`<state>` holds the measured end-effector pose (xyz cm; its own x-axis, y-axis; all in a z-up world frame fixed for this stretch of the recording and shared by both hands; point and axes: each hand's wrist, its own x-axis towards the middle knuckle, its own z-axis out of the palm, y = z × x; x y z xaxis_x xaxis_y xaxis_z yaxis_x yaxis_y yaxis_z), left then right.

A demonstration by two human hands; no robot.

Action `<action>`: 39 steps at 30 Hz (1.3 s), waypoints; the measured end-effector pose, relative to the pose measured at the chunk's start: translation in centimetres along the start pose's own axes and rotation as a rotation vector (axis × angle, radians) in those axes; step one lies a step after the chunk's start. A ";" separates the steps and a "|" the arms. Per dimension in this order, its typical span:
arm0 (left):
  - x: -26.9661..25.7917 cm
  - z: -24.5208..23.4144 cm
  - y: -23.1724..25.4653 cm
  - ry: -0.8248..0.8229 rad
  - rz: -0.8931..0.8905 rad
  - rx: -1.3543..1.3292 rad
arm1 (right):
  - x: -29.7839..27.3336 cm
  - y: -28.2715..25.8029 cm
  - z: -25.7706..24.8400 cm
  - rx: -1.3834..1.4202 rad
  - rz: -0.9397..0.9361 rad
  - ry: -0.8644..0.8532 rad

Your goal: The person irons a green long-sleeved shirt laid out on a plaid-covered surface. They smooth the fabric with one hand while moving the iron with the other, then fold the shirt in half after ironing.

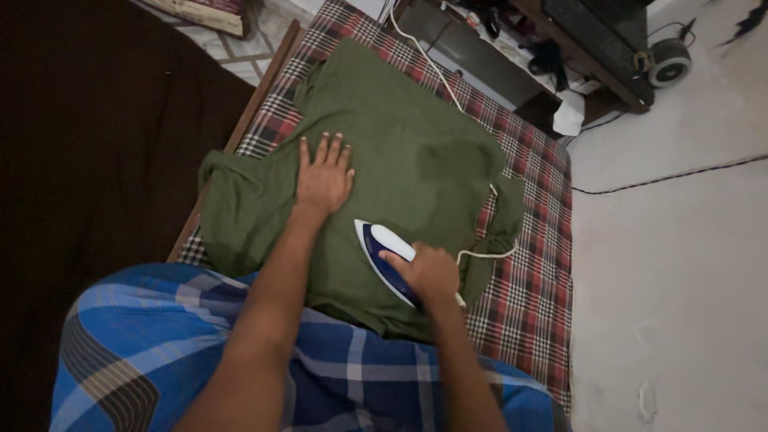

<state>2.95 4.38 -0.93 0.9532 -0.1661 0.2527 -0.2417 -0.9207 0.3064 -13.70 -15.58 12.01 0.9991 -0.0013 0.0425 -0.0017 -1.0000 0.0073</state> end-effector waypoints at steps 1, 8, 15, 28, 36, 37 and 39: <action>0.0 -0.1 0.1 -0.003 -0.001 0.003 | 0.0 -0.2 0.2 -0.031 0.018 0.013; -0.2 0.0 0.9 -0.015 0.023 -0.007 | 2.8 -0.3 0.8 -0.111 0.108 0.071; -0.2 -0.7 0.9 -0.067 0.015 0.006 | 9.7 0.6 1.4 -0.115 0.237 0.078; 0.5 -0.8 0.6 -0.097 0.009 -0.027 | 24.3 4.1 2.5 -0.086 0.349 0.055; 0.4 -0.7 0.4 -0.075 0.016 -0.023 | 25.7 4.9 2.2 0.099 0.342 -0.091; 0.4 -0.7 0.5 -0.068 0.014 -0.030 | 24.9 4.9 2.2 0.150 0.358 -0.156; 0.3 -0.7 0.4 -0.075 0.019 -0.006 | 22.9 4.9 2.1 0.197 0.321 -0.231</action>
<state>3.03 4.15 -0.09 0.9593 -0.2098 0.1890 -0.2608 -0.9150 0.3080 9.23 -20.49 10.91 0.9325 -0.2916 -0.2130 -0.3280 -0.9308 -0.1615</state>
